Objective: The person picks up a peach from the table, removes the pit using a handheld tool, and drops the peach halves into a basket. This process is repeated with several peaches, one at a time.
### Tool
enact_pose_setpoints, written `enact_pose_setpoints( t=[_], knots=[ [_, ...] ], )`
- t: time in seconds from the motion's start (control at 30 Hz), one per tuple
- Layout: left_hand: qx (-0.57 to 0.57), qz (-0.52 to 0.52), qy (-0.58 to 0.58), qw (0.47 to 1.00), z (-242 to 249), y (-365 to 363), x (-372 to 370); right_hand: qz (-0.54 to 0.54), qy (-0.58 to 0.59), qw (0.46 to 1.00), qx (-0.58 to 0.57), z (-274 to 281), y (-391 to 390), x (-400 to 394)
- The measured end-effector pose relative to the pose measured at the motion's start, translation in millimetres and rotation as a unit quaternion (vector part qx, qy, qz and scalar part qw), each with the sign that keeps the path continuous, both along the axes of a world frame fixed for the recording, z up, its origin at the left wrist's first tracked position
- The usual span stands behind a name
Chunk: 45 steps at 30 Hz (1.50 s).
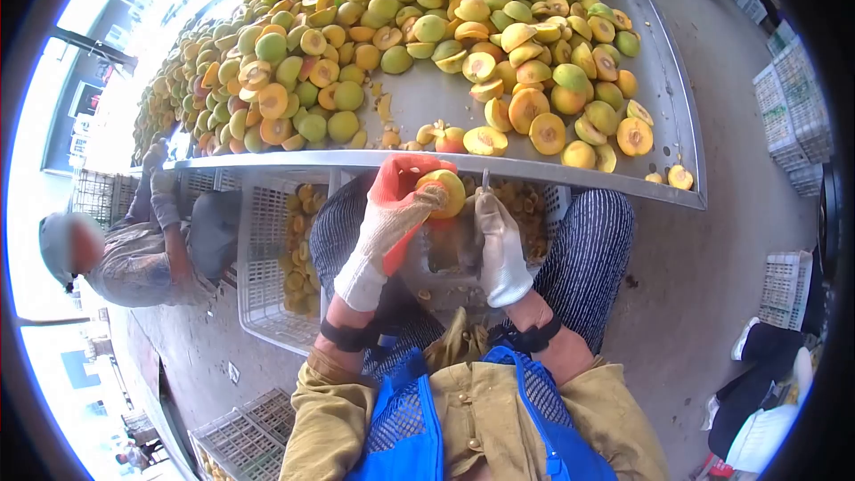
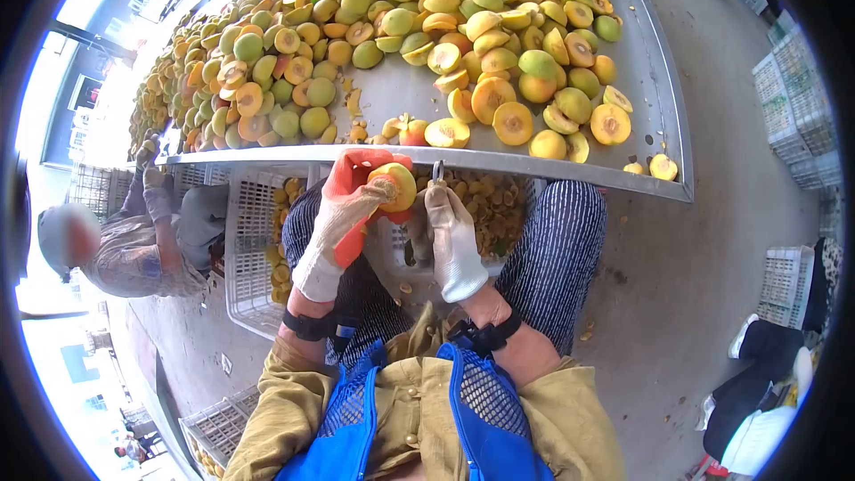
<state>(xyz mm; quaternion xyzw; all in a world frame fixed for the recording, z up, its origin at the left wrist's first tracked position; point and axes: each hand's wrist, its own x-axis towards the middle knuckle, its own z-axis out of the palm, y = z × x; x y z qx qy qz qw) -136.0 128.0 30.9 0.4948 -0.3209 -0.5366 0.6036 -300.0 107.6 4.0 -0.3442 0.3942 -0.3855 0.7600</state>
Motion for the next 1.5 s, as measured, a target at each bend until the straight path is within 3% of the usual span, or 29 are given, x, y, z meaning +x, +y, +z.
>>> enact_pose_setpoints(
  t=[0.1, 0.23, 0.37, 0.7, 0.9, 1.0, 1.2, 1.3, 1.4, 1.5],
  knots=[
    [-0.004, 0.046, 0.131, 0.990, 4, 25, -5, 0.067, -0.027, 0.994, 0.082, 10, 9, -9],
    [-0.077, 0.119, 0.187, 0.972, -10, 30, -21, 0.118, -0.052, 0.991, 0.017, 17, 36, 1],
    [-0.082, 0.166, 0.283, 0.941, -21, 32, -24, 0.083, 0.067, 0.982, -0.155, -22, 47, 21],
    [-0.019, 0.154, 0.219, 0.963, -6, 37, -31, 0.116, 0.189, 0.941, -0.256, -30, 53, 22],
    [-0.072, 0.138, 0.161, 0.975, -24, 36, -36, 0.137, 0.224, 0.930, -0.258, -40, 49, 22],
    [-0.105, 0.122, 0.129, 0.978, -30, 35, -38, 0.163, 0.216, 0.933, -0.236, -42, 48, 21],
    [-0.061, 0.116, 0.108, 0.985, -25, 35, -40, 0.184, 0.171, 0.947, -0.201, -52, 50, 18],
    [-0.109, 0.106, 0.118, 0.981, -33, 33, -41, 0.183, 0.148, 0.957, -0.172, -47, 47, 15],
    [-0.015, 0.131, 0.154, 0.979, -21, 25, -42, 0.202, 0.129, 0.964, -0.116, -39, 47, 13],
    [0.053, 0.102, 0.090, 0.989, -20, 26, -35, 0.199, 0.067, 0.969, -0.130, -47, 49, 12]
  ],
)
